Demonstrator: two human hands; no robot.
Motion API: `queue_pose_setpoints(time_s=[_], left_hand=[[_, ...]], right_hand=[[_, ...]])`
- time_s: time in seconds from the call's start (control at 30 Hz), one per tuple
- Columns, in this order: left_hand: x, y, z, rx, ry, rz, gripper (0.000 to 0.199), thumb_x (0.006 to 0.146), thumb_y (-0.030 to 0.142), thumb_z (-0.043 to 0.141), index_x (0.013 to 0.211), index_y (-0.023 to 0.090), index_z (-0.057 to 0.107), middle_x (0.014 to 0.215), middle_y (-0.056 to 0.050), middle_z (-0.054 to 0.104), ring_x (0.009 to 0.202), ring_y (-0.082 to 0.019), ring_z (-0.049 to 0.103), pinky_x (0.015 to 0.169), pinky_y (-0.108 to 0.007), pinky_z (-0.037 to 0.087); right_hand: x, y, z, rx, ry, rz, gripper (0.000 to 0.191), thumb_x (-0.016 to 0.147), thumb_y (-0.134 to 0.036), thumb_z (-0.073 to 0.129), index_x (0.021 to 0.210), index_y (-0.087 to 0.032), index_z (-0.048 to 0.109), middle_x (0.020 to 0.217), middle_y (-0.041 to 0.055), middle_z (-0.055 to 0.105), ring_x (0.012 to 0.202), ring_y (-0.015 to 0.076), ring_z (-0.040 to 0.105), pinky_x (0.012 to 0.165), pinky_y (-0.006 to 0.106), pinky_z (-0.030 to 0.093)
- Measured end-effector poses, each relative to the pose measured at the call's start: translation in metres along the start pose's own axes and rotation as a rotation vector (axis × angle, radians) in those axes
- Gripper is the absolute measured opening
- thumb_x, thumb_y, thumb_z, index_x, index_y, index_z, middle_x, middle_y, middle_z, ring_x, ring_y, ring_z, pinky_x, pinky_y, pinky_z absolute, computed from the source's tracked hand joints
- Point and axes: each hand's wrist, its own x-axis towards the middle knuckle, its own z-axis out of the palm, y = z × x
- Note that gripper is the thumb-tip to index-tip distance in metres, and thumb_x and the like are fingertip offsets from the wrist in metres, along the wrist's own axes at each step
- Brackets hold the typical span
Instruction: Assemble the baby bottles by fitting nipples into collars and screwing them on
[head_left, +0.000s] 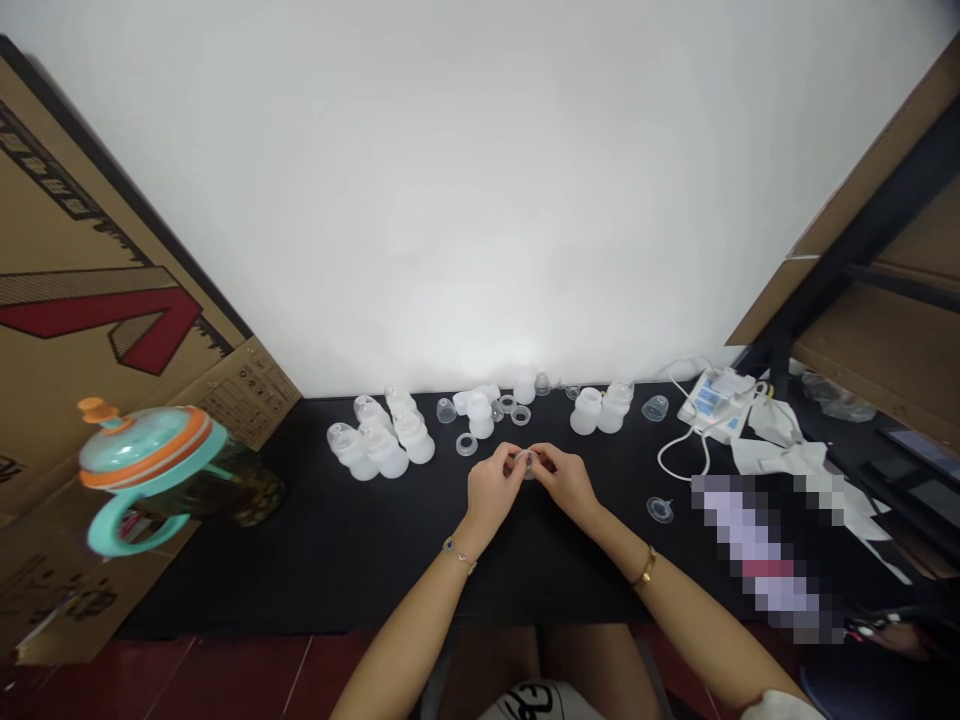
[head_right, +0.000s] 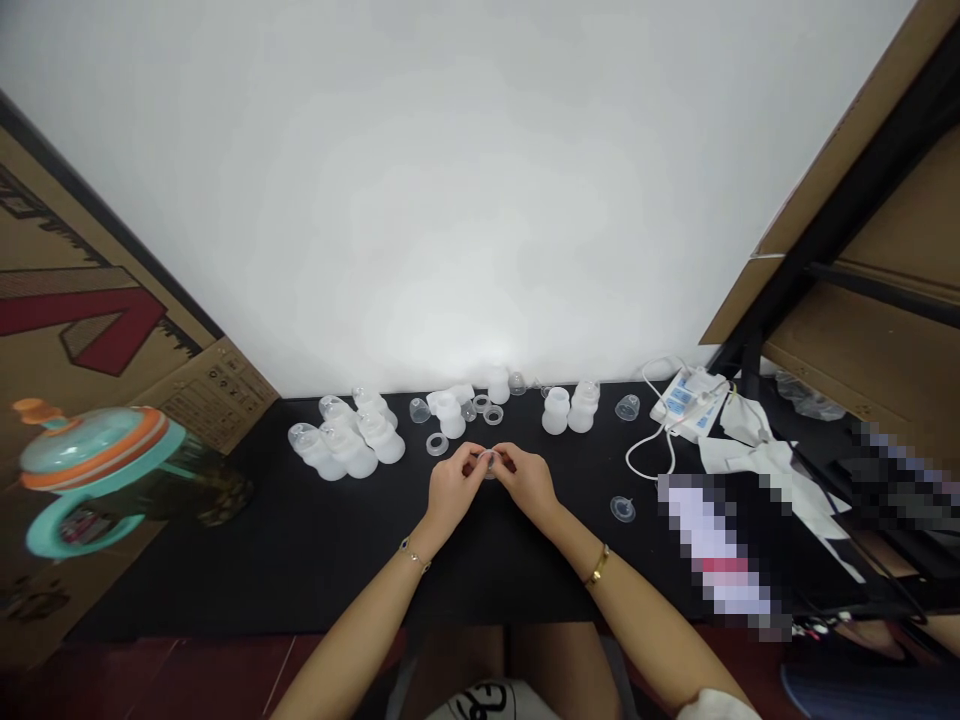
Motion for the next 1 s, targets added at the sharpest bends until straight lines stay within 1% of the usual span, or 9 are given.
queue_pose_setpoints(time_s=[0.13,0.3,0.43,0.57,0.67,0.77,1.0], left_hand=[[0.0008,0.0020,-0.0008,-0.008,0.018,-0.013,0.024,0.096,0.042,0.054,0.094,0.023,0.068,0.070,0.002,0.071,0.064,-0.014,0.066,0.061,-0.023,0.040],[0.0015,0.0043,-0.0029,-0.044,0.011,-0.045,0.021,0.095,0.040,0.054,0.096,0.024,0.067,0.073,0.002,0.073,0.066,-0.015,0.067,0.063,-0.023,0.042],[0.0005,0.0054,-0.0035,-0.039,0.004,-0.048,0.018,0.094,0.038,0.056,0.096,0.024,0.067,0.073,0.002,0.073,0.065,-0.014,0.066,0.062,-0.023,0.041],[-0.0004,0.0071,-0.0027,-0.040,0.007,-0.012,0.016,0.092,0.035,0.057,0.099,0.024,0.066,0.072,0.003,0.072,0.060,-0.013,0.064,0.060,-0.023,0.041],[-0.0002,0.0082,-0.0022,-0.053,0.007,0.021,0.017,0.090,0.032,0.059,0.104,0.024,0.065,0.075,0.004,0.073,0.058,-0.011,0.062,0.059,-0.023,0.041],[0.0003,0.0083,-0.0016,-0.069,0.009,0.017,0.019,0.088,0.029,0.060,0.107,0.025,0.063,0.080,0.004,0.073,0.059,-0.011,0.063,0.060,-0.023,0.042],[0.0019,0.0018,0.0006,-0.144,0.024,-0.016,0.016,0.082,0.023,0.062,0.097,0.023,0.058,0.077,0.004,0.071,0.060,-0.012,0.062,0.061,-0.023,0.043]], right_hand=[[-0.0006,-0.0040,-0.0017,0.035,0.002,0.002,0.026,0.095,-0.037,0.054,0.101,-0.020,0.073,0.068,0.0011,0.070,0.057,0.0165,0.063,0.055,0.024,0.044],[-0.0009,-0.0088,-0.0028,0.095,-0.022,0.002,0.030,0.093,-0.034,0.054,0.112,-0.019,0.070,0.075,0.0021,0.072,0.059,0.0162,0.063,0.056,0.025,0.045],[-0.0011,-0.0084,-0.0016,0.097,-0.044,0.020,0.029,0.092,-0.032,0.052,0.111,-0.019,0.071,0.076,0.0026,0.072,0.060,0.0163,0.062,0.056,0.025,0.044],[-0.0008,-0.0071,-0.0019,0.114,-0.032,0.036,0.028,0.092,-0.033,0.054,0.110,-0.019,0.071,0.077,0.0023,0.071,0.062,0.0163,0.062,0.058,0.026,0.044],[-0.0002,-0.0071,-0.0033,0.131,-0.015,0.055,0.030,0.092,-0.035,0.055,0.112,-0.019,0.070,0.078,0.0019,0.071,0.062,0.0158,0.061,0.057,0.026,0.044],[0.0002,-0.0074,-0.0037,0.149,-0.014,0.071,0.032,0.090,-0.035,0.057,0.115,-0.020,0.069,0.081,0.0019,0.071,0.060,0.0150,0.060,0.056,0.025,0.044],[-0.0004,-0.0054,-0.0001,0.157,-0.033,0.092,0.036,0.084,-0.033,0.061,0.116,-0.019,0.068,0.077,0.0011,0.071,0.057,0.0148,0.058,0.055,0.025,0.043]])
